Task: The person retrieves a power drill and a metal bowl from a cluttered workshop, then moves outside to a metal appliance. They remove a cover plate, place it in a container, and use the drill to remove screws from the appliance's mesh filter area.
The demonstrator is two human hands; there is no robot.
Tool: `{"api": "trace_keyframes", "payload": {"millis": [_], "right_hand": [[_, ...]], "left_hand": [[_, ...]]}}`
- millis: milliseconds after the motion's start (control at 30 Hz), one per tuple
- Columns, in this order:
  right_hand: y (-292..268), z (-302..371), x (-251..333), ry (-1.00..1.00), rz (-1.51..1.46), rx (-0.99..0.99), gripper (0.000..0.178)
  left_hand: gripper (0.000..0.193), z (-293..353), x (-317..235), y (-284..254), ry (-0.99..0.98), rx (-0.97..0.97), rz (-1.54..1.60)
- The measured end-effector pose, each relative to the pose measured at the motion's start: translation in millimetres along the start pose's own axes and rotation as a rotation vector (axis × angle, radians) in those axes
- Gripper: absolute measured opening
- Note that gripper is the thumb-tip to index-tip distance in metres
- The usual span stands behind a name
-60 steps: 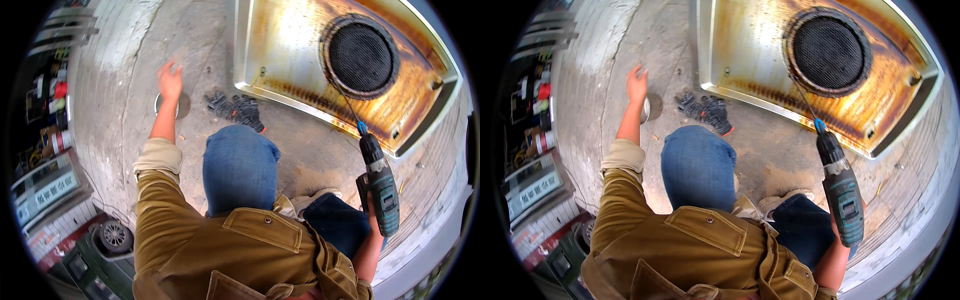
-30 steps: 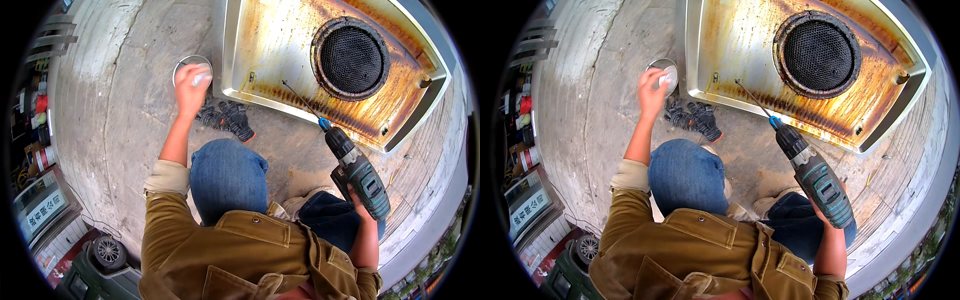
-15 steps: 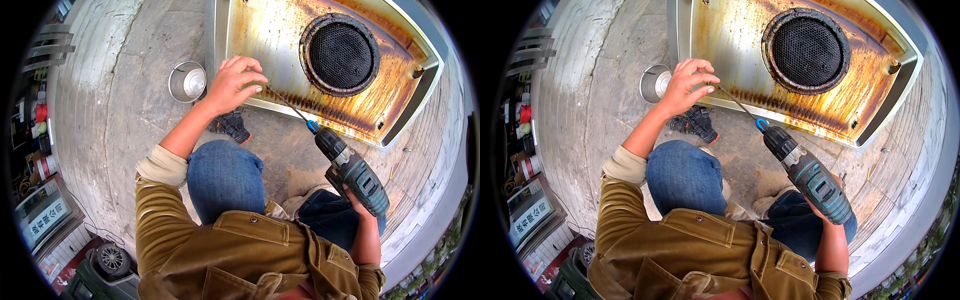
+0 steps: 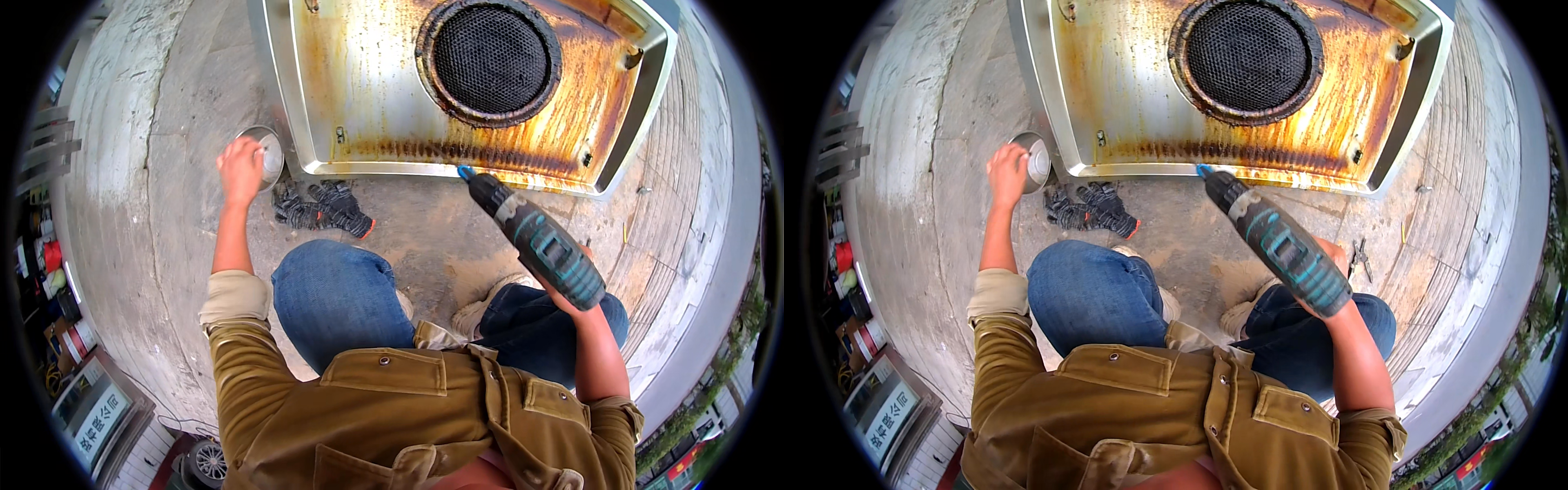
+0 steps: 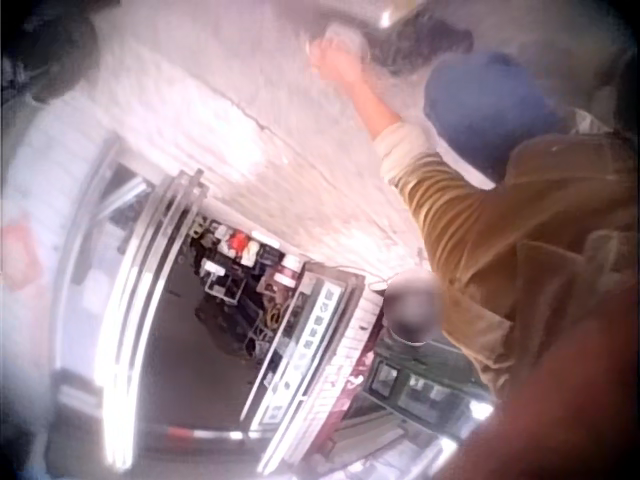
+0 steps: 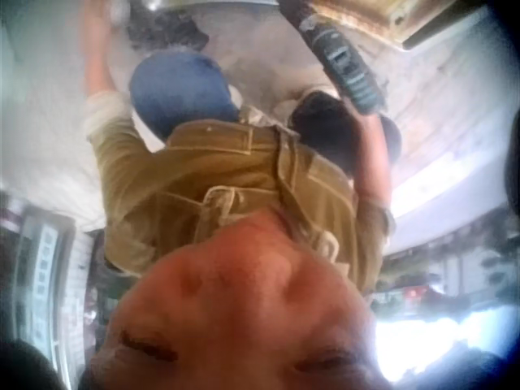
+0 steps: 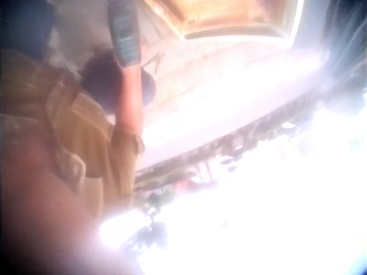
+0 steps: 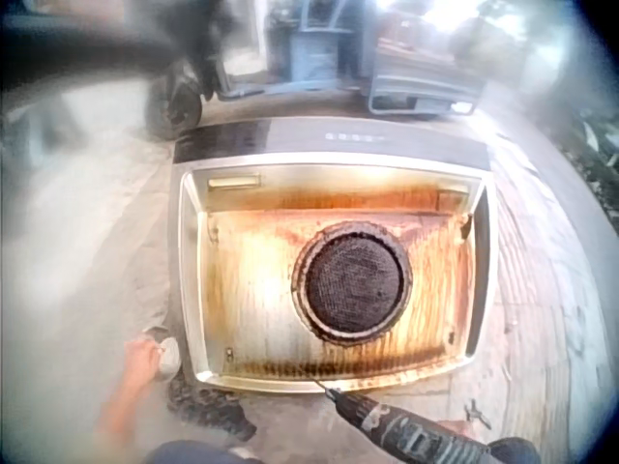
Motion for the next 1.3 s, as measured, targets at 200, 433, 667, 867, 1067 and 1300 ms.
{"api": "trace_keyframes", "payload": {"millis": [200,433,667,867,1067,1300], "right_hand": [[-12.9,-8.5,-11.9,0.064,-0.008,-0.132,0.015],[-14.8,-21.0,-10.6,0.084,0.091,-0.208,0.025],[-11.1,-30.9,-8.8,0.144,0.175,-0.159,0.03],[-9.6,-37.3,-2.2,0.164,0.165,-0.145,0.033],[-5.8,-39.3,-1.7,0.115,0.232,-0.144,0.037],[-2.8,-39.7,-1.0,0.084,0.258,-0.114,0.038]], "left_hand": [[0.019,8.2,60.7,33.8,-0.216,0.122,-0.272],[0.02,-21.9,-82.6,3.0,-0.042,0.344,0.374],[0.035,52.5,-291.0,68.2,0.354,1.229,0.706],[0.035,80.3,-332.8,85.8,-0.099,1.67,1.009],[0.041,82.2,-340.0,83.8,-0.092,1.63,1.116],[0.036,80.2,-342.8,73.3,-0.046,1.622,1.132]]}}
Point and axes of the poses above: each hand's wrist, its own z-axis away from the middle knuckle, its own y-axis out of the palm, x = y × z, the point moved 10 cm from there along -z, towards the middle knuckle, and after that the axes turned 10 degrees about -y, right-handed, at the moved point
